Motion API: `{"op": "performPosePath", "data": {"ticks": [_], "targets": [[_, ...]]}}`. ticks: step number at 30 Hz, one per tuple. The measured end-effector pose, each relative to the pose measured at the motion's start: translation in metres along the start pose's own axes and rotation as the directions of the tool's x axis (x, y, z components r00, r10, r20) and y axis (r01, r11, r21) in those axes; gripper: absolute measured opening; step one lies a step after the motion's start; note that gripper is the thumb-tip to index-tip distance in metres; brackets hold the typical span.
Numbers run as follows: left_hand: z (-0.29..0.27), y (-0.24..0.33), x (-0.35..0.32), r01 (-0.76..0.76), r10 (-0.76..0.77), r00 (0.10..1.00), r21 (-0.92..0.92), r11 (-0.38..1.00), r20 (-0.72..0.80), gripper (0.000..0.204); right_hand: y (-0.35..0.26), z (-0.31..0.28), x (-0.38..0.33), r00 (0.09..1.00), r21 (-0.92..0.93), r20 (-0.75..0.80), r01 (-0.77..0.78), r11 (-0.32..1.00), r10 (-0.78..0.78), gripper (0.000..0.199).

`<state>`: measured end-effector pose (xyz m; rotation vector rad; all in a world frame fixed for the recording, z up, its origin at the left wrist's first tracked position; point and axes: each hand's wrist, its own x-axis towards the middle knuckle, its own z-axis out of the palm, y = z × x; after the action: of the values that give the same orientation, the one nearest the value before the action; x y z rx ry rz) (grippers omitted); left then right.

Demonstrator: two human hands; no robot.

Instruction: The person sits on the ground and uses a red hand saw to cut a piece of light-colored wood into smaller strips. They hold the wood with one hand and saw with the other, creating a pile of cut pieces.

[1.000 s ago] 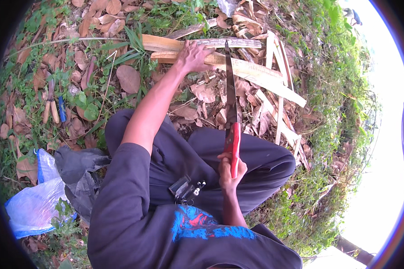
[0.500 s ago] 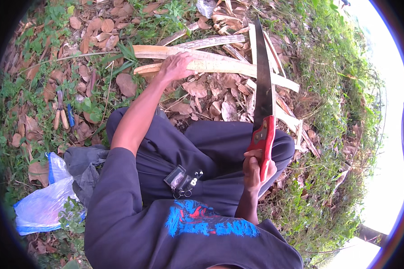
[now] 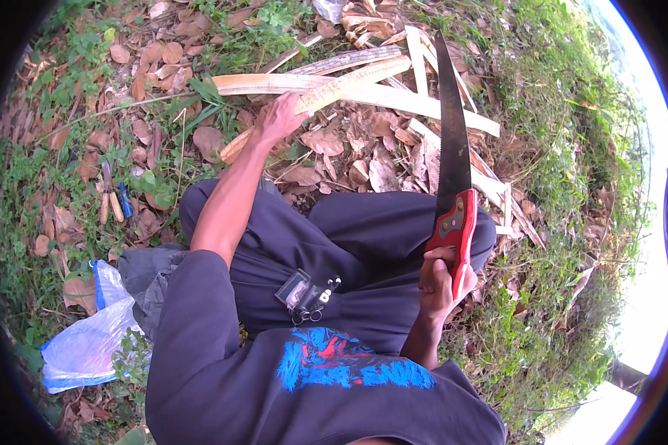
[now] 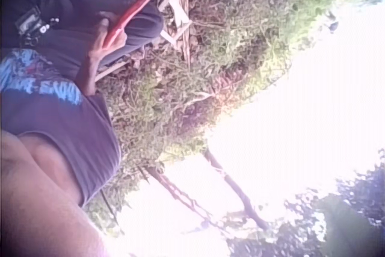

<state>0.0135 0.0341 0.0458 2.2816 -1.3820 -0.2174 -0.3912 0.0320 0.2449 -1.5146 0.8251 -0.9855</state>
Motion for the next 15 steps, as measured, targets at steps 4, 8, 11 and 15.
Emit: {"op": "performPosePath", "data": {"ticks": [4, 8, 11, 15], "targets": [[-0.014, 0.021, 0.008, -0.103, 0.093, 0.988, -0.078, 0.992, -0.12, 0.051, 0.009, -0.011, -0.006, 1.0, 0.068, -0.015, 0.003, 0.998, -0.002, 0.019], [0.003, 0.023, 0.009, -0.045, 0.042, 0.999, -0.064, 0.997, -0.034, 0.051, 0.011, -0.005, -0.001, 0.998, 0.072, 0.005, -0.069, 0.995, 0.069, 0.018], [0.028, -0.003, 0.002, 0.017, -0.015, 0.999, -0.052, 0.999, 0.041, 0.051, 0.008, 0.0, -0.001, 0.997, 0.128, 0.026, -0.081, 0.988, 0.078, 0.017], [0.021, 0.002, 0.009, 0.072, -0.07, 0.995, -0.029, 0.997, 0.072, 0.053, 0.01, 0.002, -0.001, 0.996, 0.08, 0.062, -0.073, 0.994, 0.069, 0.017]]}}
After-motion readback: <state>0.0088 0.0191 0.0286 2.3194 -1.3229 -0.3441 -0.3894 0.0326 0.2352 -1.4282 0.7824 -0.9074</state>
